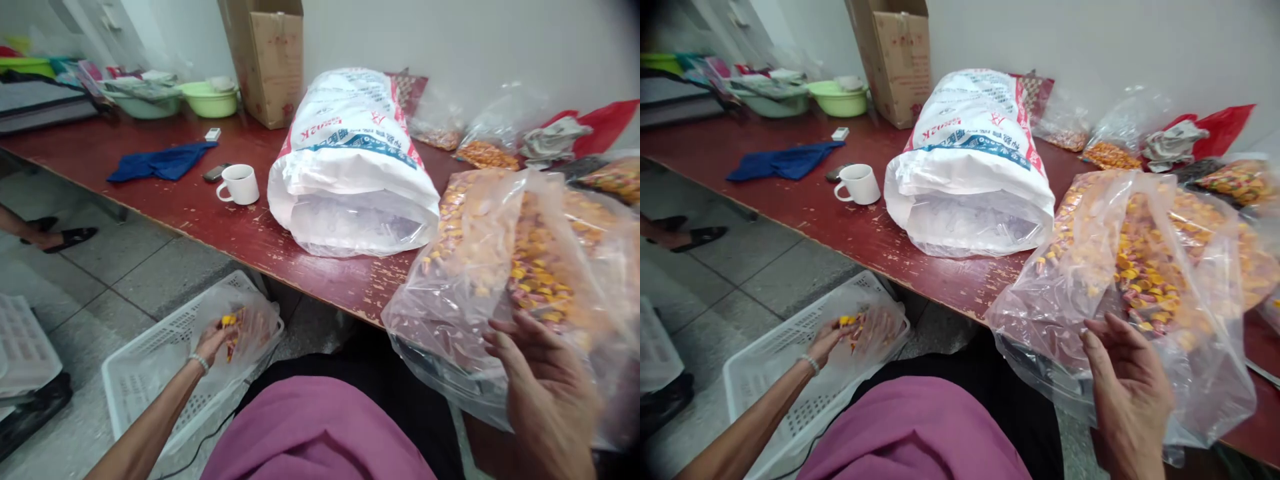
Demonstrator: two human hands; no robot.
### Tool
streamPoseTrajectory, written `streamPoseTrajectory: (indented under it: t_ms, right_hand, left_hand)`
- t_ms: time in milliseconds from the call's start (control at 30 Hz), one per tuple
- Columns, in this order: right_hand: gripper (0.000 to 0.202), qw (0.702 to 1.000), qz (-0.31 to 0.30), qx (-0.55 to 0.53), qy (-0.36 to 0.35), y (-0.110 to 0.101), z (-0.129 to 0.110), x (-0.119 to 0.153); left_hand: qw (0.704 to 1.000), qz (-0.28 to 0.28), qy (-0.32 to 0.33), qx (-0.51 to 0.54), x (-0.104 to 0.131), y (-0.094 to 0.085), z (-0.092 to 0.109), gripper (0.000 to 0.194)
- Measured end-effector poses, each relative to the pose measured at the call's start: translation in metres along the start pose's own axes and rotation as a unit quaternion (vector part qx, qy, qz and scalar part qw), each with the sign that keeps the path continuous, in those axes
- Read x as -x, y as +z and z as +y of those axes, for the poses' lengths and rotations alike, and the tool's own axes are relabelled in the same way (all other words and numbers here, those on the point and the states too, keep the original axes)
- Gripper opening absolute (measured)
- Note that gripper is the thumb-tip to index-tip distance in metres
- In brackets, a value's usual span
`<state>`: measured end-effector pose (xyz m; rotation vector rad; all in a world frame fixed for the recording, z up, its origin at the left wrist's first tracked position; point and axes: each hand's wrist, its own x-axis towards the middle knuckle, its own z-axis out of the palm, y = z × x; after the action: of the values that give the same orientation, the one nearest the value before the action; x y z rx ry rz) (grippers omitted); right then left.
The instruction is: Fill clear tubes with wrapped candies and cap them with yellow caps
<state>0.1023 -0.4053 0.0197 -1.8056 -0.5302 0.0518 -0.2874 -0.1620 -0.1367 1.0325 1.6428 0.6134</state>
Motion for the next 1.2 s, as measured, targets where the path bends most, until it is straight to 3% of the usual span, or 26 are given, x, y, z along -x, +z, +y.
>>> streamPoseTrajectory:
  t_ms: [67,133,233,333,433,500,567,633,700,733,800,933,1067,1200]
  right_hand:
    - [0.055,1.000,-0.005,-0.002,0.018,-0.005,0.017,-0.020]
    - [0.054,0.999,-0.016,0.002,0.027,-0.009,0.036,-0.041]
    - [0.051,0.996,-0.054,0.045,0.048,-0.010,0.059,-0.067]
    - [0.046,0.995,-0.054,0.063,0.063,-0.006,0.063,-0.080]
    - [0.041,0.997,0.063,0.039,-0.013,-0.003,0.046,-0.080]
    - [0.035,0.988,0.110,0.057,-0.093,0.002,0.025,-0.075]
    - [0.029,0.973,0.088,0.106,-0.184,0.014,0.002,-0.072]
    - [0.022,0.946,0.004,0.158,-0.281,0.037,-0.018,-0.073]
    - [0.020,0.914,-0.096,0.232,-0.318,0.069,-0.029,-0.082]
    - [0.021,0.900,-0.141,0.284,-0.299,0.087,-0.031,-0.089]
    - [0.023,0.893,-0.166,0.317,-0.272,0.124,-0.028,-0.103]
    - [0.020,0.889,-0.197,0.348,-0.222,0.177,-0.007,-0.124]
    - [0.020,0.897,-0.210,0.344,-0.182,0.191,0.005,-0.127]
    - [0.021,0.920,-0.199,0.277,-0.192,0.180,0.000,-0.108]
  left_hand:
    - [0.999,0.046,0.003,-0.026,-0.007,-0.006,-0.007,0.029]
    - [0.995,0.073,0.042,-0.052,-0.005,-0.001,0.002,0.029]
    - [0.968,0.065,0.222,-0.092,0.017,0.027,0.048,0.027]
    - [0.892,0.009,0.439,-0.104,0.050,0.078,0.116,0.021]
    - [0.810,-0.076,0.558,-0.166,0.066,0.148,0.182,0.020]
    - [0.786,-0.102,0.561,-0.240,0.061,0.196,0.215,0.024]
    - [0.780,-0.109,0.556,-0.265,0.050,0.238,0.236,0.022]
    - [0.781,-0.115,0.547,-0.277,0.038,0.269,0.247,0.023]
    - [0.787,-0.121,0.534,-0.286,0.030,0.284,0.248,0.025]
    - [0.791,-0.125,0.526,-0.287,0.027,0.286,0.247,0.026]
    - [0.803,-0.131,0.509,-0.283,0.024,0.282,0.242,0.030]
    - [0.842,-0.143,0.459,-0.245,0.018,0.253,0.231,0.041]
    - [0.876,-0.202,0.400,-0.178,0.018,0.224,0.220,0.037]
    - [0.894,-0.332,0.302,-0.007,0.036,0.209,0.213,0.031]
